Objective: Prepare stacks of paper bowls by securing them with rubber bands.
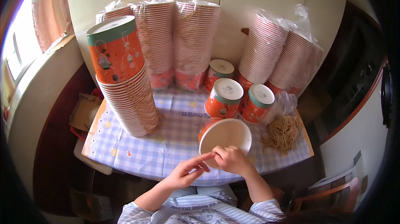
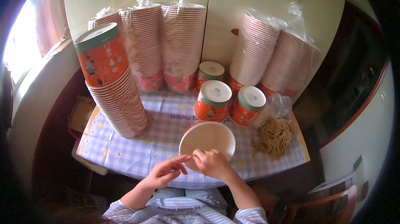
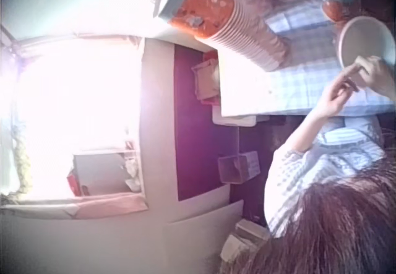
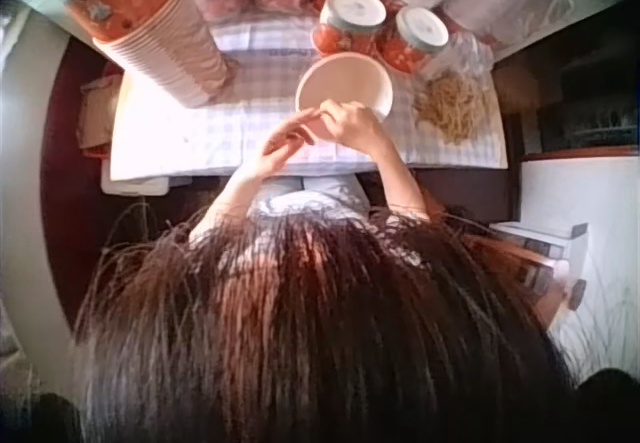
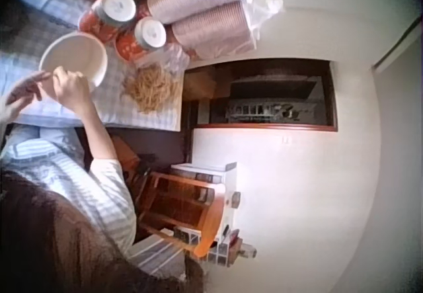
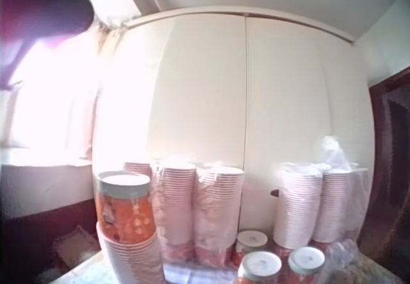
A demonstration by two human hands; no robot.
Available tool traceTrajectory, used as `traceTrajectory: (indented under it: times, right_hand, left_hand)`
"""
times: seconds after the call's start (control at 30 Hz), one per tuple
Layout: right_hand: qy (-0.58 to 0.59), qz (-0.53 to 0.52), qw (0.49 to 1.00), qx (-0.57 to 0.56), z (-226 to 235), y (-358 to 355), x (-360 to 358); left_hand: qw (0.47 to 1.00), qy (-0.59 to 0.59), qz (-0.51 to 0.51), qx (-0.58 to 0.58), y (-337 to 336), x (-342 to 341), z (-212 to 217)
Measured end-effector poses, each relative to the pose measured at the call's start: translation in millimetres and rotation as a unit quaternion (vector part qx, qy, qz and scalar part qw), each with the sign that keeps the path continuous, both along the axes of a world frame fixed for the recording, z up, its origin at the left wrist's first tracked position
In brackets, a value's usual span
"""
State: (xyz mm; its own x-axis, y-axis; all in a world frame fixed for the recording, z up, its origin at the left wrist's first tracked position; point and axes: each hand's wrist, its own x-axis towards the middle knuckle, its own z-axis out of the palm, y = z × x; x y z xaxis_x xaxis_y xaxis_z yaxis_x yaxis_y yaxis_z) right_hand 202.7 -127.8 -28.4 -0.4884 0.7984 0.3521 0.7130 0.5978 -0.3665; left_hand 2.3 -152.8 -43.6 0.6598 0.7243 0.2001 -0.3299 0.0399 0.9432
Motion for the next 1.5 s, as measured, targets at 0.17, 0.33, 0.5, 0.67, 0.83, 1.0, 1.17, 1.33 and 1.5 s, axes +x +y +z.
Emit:
traceTrajectory:
  times: [0.17, 0.33, 0.5, 0.67, 0.83, 1.0, 1.17, 1.33, 1.5]
  right_hand:
    - [0.035, 0.000, 0.999, -0.010, -17, -17, 10]
    - [0.039, -0.044, 0.998, 0.028, -29, -18, 14]
    - [0.066, -0.026, 0.996, 0.055, -24, -9, 5]
    - [0.114, 0.006, 0.993, 0.006, -36, 0, 4]
    - [0.050, 0.034, 0.998, -0.026, -34, -2, 2]
    - [0.163, 0.016, 0.986, 0.001, -51, -27, -3]
    - [0.219, 0.003, 0.974, -0.050, -59, -58, -4]
    - [0.293, 0.006, 0.945, -0.146, -64, -65, -5]
    - [0.368, 0.081, 0.909, -0.178, -77, -60, -13]
  left_hand:
    - [0.971, 0.071, 0.181, 0.140, -7, -4, -20]
    - [0.974, 0.056, 0.168, 0.140, -29, -6, -38]
    - [0.989, 0.001, 0.101, 0.111, -41, -6, -53]
    - [0.995, 0.004, 0.097, -0.022, -54, 2, -66]
    - [0.987, 0.034, 0.132, -0.081, -57, 6, -77]
    - [0.986, 0.054, 0.134, -0.087, -57, 2, -73]
    - [0.980, 0.057, 0.165, -0.098, -49, 7, -69]
    - [0.972, 0.086, 0.216, -0.037, -44, 5, -71]
    - [0.936, 0.237, 0.239, 0.099, -45, -1, -48]
